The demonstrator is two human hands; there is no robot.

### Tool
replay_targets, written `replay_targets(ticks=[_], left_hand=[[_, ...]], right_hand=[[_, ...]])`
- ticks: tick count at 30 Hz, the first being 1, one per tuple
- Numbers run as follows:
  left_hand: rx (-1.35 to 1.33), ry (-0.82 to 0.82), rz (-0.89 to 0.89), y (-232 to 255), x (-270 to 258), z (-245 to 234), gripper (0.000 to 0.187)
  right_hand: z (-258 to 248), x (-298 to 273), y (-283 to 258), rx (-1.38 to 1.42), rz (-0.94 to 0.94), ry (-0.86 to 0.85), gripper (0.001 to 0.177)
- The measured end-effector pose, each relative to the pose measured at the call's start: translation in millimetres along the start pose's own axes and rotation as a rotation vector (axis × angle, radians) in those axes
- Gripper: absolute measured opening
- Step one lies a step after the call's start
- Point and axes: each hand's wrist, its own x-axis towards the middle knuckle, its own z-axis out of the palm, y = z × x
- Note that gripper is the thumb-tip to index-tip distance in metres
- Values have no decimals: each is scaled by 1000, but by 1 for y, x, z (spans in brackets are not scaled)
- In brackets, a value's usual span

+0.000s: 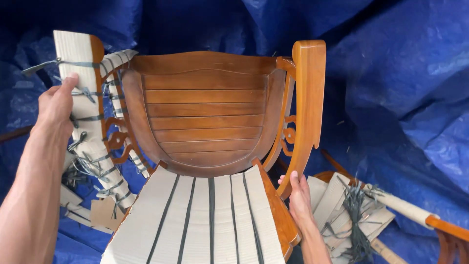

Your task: Wrapping wooden furniture components with cardboard and securing them with plastic ties.

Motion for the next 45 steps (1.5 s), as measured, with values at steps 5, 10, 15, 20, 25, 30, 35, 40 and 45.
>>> replay_targets(ticks=[5,10,15,20,25,30,35,40,45], left_hand=[[41,23,13,4,-16,2,66],[64,41,-8,11,-27,4,69],[37,84,28,0,-22,2,77],[83,80,25,0,-24,3,78],[110,88,62,2,-20,4,78],[114,97,50,-8,-10,1,77],[120,109,87,-29,20,1,77],[132,124,268,-68,38,1,76],[340,343,665,-142,3,-8,91]], right_hand=[[-2,4,24,72,-51,-29,37],[-6,11,30,70,-80,-33,38],[-3,16,28,9,-81,-36,40],[-10,29,49,57,-126,-89,44],[-2,31,51,45,-83,-64,43],[-3,43,66,54,-157,-98,46],[-2,49,79,75,-139,-75,45],[-3,57,72,-26,-210,-96,48],[-13,115,50,-147,-550,151,45]])
